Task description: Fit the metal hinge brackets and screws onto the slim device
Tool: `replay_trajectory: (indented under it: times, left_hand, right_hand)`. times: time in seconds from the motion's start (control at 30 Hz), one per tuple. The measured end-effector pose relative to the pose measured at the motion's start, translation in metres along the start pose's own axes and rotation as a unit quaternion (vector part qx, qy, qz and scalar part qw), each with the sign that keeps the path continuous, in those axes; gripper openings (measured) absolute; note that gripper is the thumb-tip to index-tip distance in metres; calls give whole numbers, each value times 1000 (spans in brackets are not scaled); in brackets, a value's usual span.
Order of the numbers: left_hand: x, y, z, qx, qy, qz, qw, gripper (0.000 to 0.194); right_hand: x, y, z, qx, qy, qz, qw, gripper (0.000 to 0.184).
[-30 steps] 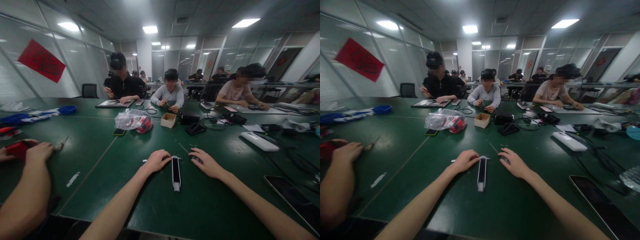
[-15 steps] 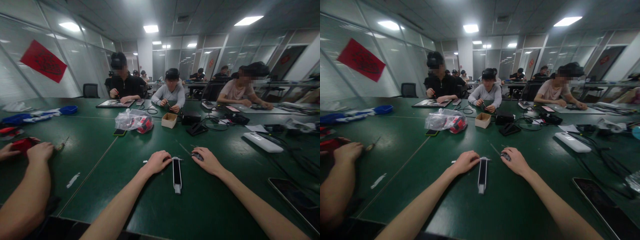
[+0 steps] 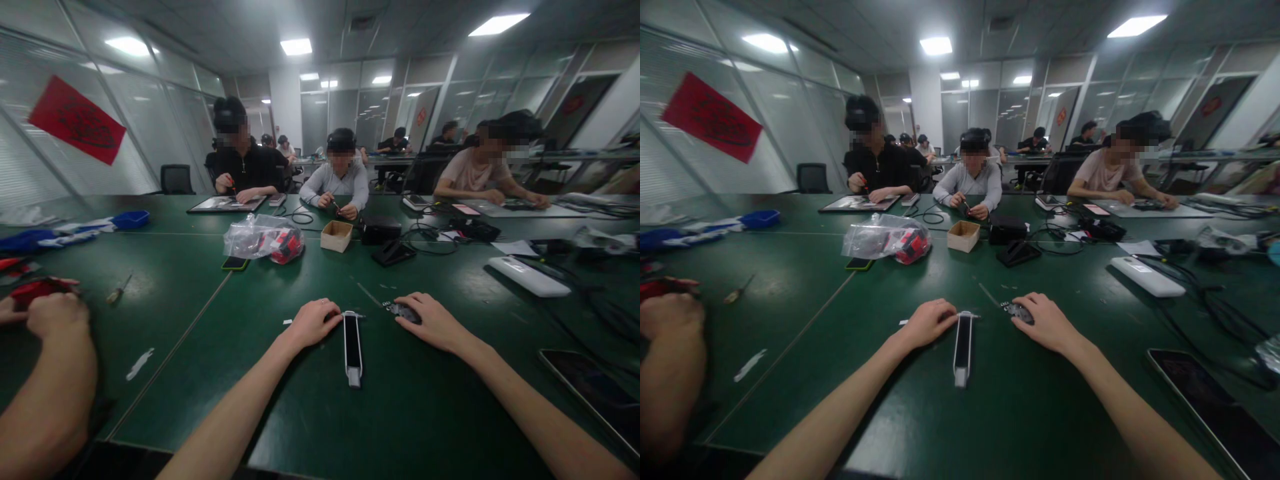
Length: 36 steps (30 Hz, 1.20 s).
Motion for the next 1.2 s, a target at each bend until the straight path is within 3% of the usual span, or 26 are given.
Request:
replay_trajectory:
  times: [0.2, 0.5, 0.7, 0.87, 1.03, 1.2]
  left_hand:
    - [0, 1, 0, -2, 11, 7, 1000, 23]
    - [-1, 1, 0, 3, 18, 11, 1000, 24]
    - [-1, 0, 1, 4, 16, 9, 1000, 24]
    - [-1, 1, 0, 7, 15, 8, 1000, 24]
    - [-1, 1, -1, 7, 17, 10, 1000, 25]
    - [-1, 0, 1, 5, 23, 14, 1000, 25]
  right_hand:
    - [-1, 6, 1, -42, -21, -2, 999, 36]
    - [-4, 28, -3, -50, -3, -72, 996, 19]
    - [-5, 44, -25, -50, -40, -102, 993, 26]
    - [-4, 36, -44, -50, -48, -74, 995, 28]
    - [-3, 30, -47, -59, -36, -55, 996, 27]
    - [-5, 40, -45, -13, -18, -78, 997, 27]
Point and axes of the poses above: each hand's wrist, its own x-axis away from the middle knuckle, its own y-axis out of the back of the hand, z = x × y, the point moved 9 cm from there along -x, towards the middle knuckle, and after that the axes turned 15 degrees about -z, right-handed, at the moved point
